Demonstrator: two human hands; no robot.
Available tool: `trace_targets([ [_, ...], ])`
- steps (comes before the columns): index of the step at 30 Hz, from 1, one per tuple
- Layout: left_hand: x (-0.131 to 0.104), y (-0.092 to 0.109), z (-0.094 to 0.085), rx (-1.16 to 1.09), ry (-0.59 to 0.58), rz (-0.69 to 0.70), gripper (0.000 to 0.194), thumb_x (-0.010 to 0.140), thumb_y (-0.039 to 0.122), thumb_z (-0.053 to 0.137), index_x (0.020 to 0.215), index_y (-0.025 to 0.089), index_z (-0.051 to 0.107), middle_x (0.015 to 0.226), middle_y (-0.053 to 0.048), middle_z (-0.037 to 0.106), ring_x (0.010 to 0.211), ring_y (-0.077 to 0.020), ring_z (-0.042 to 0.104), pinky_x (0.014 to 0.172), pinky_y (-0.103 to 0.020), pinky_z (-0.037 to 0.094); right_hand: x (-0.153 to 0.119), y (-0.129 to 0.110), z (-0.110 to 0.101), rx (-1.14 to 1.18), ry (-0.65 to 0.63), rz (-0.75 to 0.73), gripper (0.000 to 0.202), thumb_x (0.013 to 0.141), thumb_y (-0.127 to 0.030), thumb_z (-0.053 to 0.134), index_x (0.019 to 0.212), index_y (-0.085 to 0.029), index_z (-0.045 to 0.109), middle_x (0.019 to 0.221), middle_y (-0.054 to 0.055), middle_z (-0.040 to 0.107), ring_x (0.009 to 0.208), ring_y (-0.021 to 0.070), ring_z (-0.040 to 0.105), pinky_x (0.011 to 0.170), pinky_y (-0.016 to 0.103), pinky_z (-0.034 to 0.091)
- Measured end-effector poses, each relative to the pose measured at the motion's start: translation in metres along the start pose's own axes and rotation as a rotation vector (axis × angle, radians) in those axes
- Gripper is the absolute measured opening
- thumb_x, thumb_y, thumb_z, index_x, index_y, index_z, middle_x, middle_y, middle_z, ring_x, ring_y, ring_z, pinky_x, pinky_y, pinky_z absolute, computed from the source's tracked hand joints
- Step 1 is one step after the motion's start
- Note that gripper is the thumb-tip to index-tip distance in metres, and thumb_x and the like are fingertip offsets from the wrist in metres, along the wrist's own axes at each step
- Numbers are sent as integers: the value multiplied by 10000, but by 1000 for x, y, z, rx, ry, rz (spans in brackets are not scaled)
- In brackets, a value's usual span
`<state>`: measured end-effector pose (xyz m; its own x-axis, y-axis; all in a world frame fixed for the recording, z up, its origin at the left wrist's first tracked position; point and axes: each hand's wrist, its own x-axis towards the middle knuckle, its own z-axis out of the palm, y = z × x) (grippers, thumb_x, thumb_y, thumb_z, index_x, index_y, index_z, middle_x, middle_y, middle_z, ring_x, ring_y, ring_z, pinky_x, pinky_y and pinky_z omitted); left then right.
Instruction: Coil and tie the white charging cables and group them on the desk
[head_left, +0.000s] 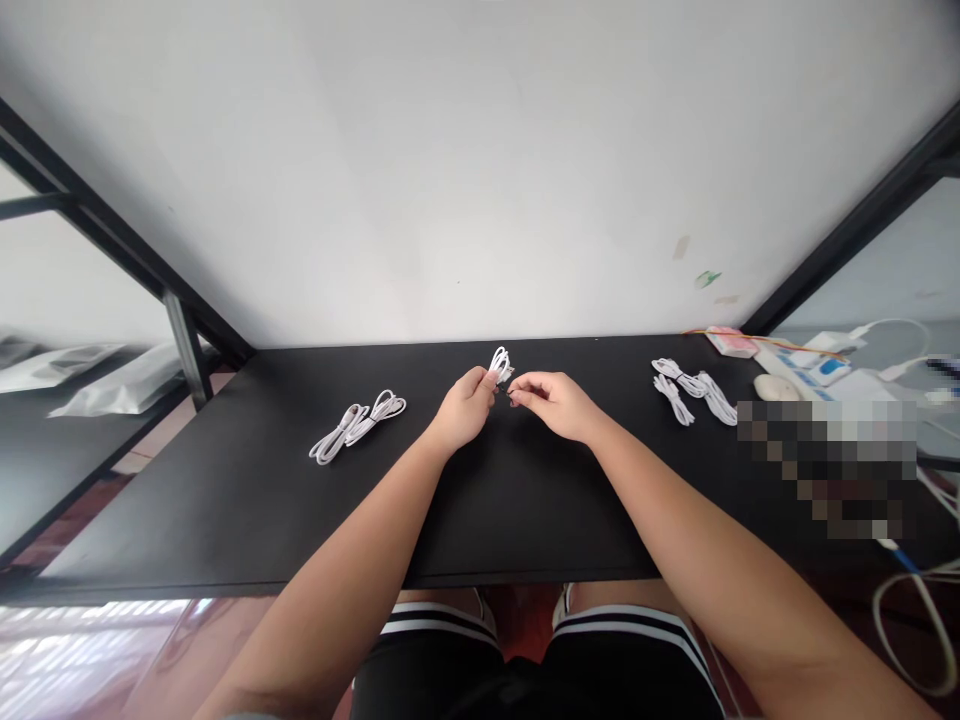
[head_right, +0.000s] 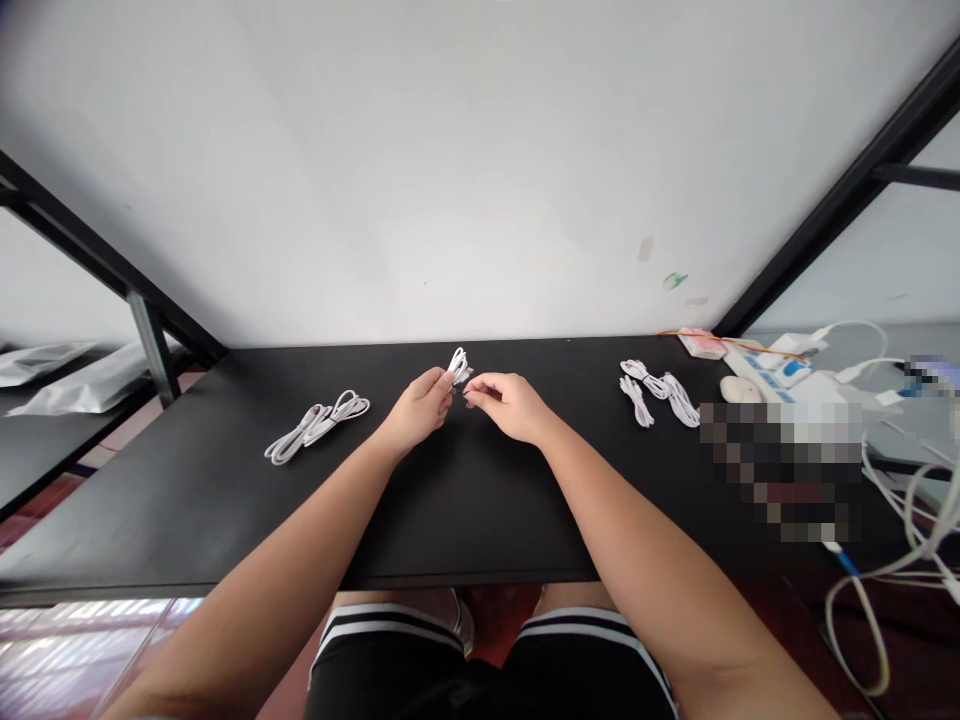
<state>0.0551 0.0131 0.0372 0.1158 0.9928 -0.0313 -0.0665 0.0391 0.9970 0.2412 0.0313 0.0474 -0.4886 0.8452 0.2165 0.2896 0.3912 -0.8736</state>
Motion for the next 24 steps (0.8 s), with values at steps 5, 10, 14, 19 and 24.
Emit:
trace_targets([
  [5,-10,11,4,-161,-164,24,334,950,494,535,822,193,467,578,80,366,408,-41,283,383,-177,227,1,4,5,739,-149,309,229,810,-382,750,860,-164,699,769,23,634,660,103,518,600,256,385],
  [10,-13,14,7,-310,-243,9,347,936,493,556,799,186,472,607,71,373,416,-36,286,400,-177,247,1,-1,10,821,-218,337,254,824,-393,728,874,-146,702,699,24,624,587,94,497,538,244,341],
  [14,-8,11,4,-192,-109,6,351,928,526,536,821,196,479,589,76,374,414,-55,287,408,-202,256,4,4,11,414,-57,305,264,892,-419,606,868,-171,695,692,16,634,552,106,498,519,258,324],
  [19,-7,12,-7,531,251,226,385,938,531,503,749,196,521,599,37,459,547,-106,414,536,-245,323,5,12,9,-165,56,139,215,901,-371,582,827,-203,694,705,0,674,604,122,535,624,272,391],
  [24,-9,21,-28,988,383,358,341,936,464,511,767,198,640,778,-38,574,724,-175,544,699,-303,416,4,14,7,-207,38,117,225,914,-374,557,837,-208,689,723,1,690,610,126,552,628,270,403],
])
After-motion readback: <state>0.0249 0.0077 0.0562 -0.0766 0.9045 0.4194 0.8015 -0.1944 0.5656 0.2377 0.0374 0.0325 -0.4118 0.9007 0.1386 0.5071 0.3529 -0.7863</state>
